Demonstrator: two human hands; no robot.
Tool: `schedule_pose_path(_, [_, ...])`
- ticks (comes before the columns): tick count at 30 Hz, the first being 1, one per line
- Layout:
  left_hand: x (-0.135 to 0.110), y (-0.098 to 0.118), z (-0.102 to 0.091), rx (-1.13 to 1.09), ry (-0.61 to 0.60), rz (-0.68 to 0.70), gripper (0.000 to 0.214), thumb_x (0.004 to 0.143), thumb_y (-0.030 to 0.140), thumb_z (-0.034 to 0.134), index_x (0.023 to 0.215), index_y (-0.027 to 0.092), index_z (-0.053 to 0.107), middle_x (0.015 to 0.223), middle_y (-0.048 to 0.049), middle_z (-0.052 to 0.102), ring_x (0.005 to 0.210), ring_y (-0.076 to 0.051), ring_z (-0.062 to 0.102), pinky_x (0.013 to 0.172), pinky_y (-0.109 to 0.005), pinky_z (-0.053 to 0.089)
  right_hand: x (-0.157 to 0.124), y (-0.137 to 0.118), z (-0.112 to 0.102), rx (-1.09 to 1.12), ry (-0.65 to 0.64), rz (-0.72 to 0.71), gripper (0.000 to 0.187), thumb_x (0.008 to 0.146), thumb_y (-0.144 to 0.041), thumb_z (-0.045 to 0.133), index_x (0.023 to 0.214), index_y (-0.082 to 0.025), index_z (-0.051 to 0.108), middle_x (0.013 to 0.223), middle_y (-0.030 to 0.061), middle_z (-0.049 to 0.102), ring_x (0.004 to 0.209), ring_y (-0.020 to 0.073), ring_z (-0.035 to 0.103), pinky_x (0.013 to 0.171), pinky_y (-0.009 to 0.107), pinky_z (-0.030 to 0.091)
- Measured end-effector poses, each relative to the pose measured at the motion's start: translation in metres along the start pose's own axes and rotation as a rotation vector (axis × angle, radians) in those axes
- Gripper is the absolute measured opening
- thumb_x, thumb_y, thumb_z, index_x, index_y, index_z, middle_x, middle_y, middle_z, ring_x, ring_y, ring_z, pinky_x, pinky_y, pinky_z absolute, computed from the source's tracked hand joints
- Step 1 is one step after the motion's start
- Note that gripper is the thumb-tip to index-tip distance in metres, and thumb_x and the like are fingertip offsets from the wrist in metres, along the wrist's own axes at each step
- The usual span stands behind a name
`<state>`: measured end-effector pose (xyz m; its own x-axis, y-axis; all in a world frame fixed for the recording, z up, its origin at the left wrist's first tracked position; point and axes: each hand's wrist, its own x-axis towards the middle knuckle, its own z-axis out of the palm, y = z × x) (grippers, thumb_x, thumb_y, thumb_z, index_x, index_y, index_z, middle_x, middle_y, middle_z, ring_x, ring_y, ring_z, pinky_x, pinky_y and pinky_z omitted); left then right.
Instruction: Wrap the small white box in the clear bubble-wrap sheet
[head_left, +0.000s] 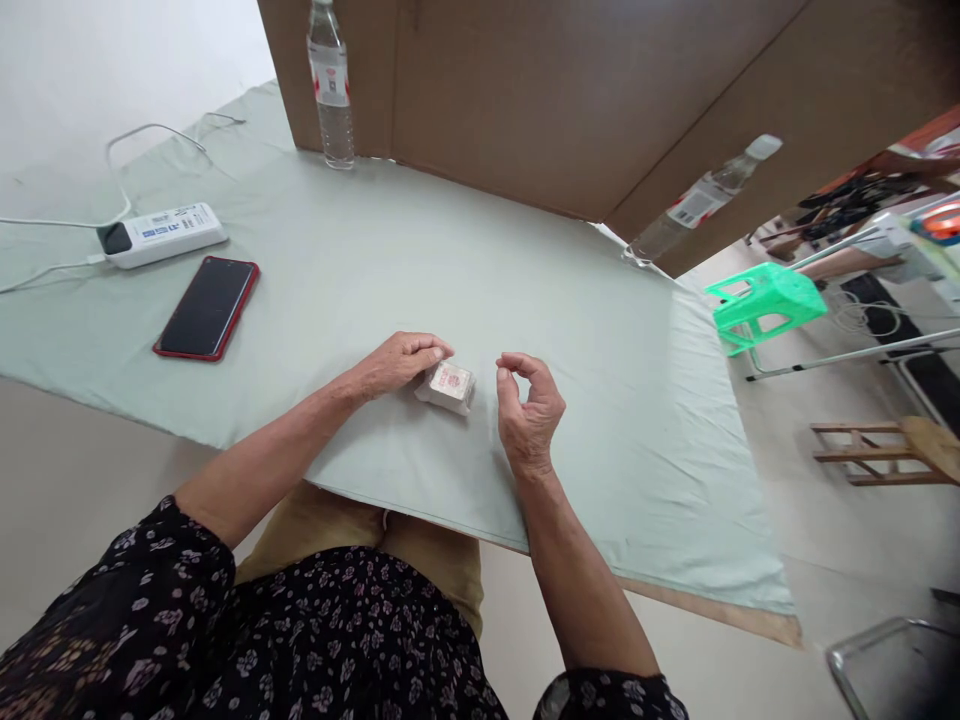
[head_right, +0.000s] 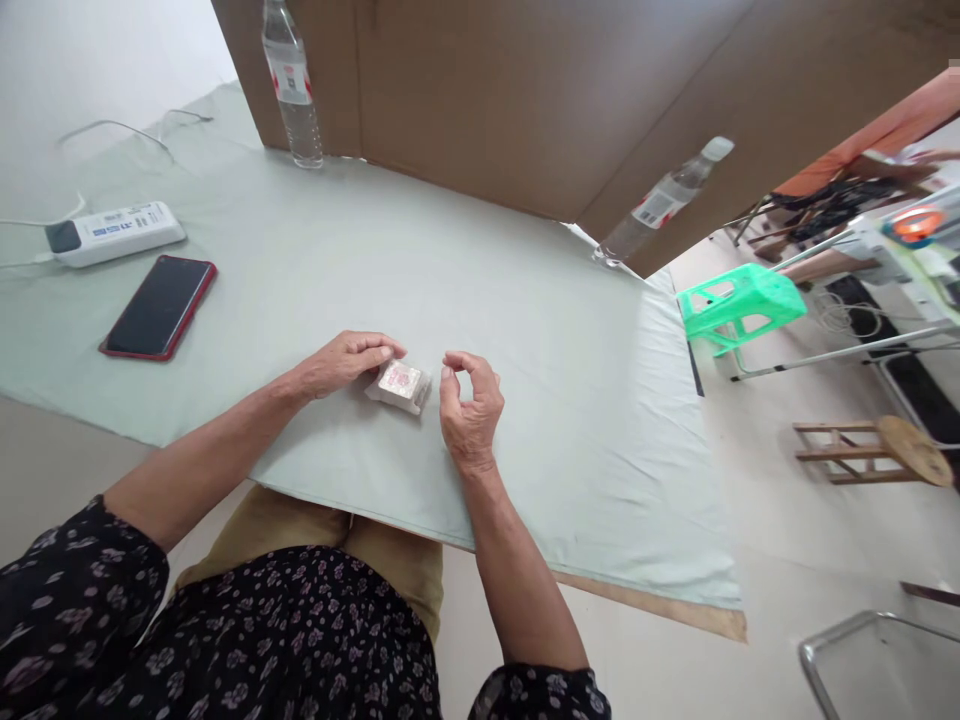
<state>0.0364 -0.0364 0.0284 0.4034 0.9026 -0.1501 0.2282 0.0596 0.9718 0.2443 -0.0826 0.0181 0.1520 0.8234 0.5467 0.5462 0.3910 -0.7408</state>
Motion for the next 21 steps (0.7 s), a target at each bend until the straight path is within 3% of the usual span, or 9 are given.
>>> schedule_pose_path(5, [-0.0011, 0.0013, -0.0074, -0.010, 0.062, 0.023, 0.037, 0.085, 0.038, 0.059, 0.113, 0.018, 0.072, 0.118, -0.0069, 0.071, 0.098, -0.018, 0.062, 0.087, -0.031, 0.046, 0.0025, 0.0058, -0.0006, -0.013, -0.112, -0.053, 0.018, 0.090, -0.023, 0.056, 0.103, -0.026, 0.068, 0.109, 0.0063, 0.071, 0.108, 0.0235, 0.065, 0.099, 0.046, 0.049])
schedule_pose_path(8, [-0.0030, 0.0048, -0.0077, -0.014, 0.051, 0.029, 0.038, 0.082, 0.035, 0.061, 0.113, 0.017, 0.072, 0.118, -0.0073, 0.071, 0.104, -0.020, 0.062, 0.091, -0.033, 0.046, 0.0003, 0.0044, -0.0002, -0.085, -0.209, -0.121, 0.021, 0.093, -0.027, 0.056, 0.111, -0.028, 0.068, 0.122, 0.0075, 0.068, 0.118, 0.0250, 0.062, 0.103, 0.048, 0.047])
schedule_pose_path(13, [-0.0049, 0.0084, -0.0032, 0.012, 0.013, 0.026, 0.035, 0.078, 0.033, 0.061, 0.105, 0.015, 0.073, 0.095, -0.0059, 0.071, 0.081, -0.016, 0.059, 0.074, -0.029, 0.046, -0.0040, 0.0041, 0.0016, -0.171, -0.319, -0.189, 0.025, 0.096, -0.032, 0.055, 0.116, -0.028, 0.069, 0.133, 0.0090, 0.063, 0.118, 0.0260, 0.060, 0.102, 0.047, 0.046])
schedule_pose_path(21, [-0.0028, 0.0061, -0.0003, 0.037, 0.013, 0.081, 0.027, 0.075, 0.032, 0.062, 0.092, 0.015, 0.074, 0.093, -0.0056, 0.070, 0.073, -0.013, 0.055, 0.062, -0.025, 0.041, -0.0034, 0.0014, 0.0052, -0.339, -0.385, -0.351, 0.020, 0.097, -0.037, 0.057, 0.108, -0.028, 0.072, 0.137, 0.0095, 0.062, 0.123, 0.0301, 0.057, 0.102, 0.048, 0.039])
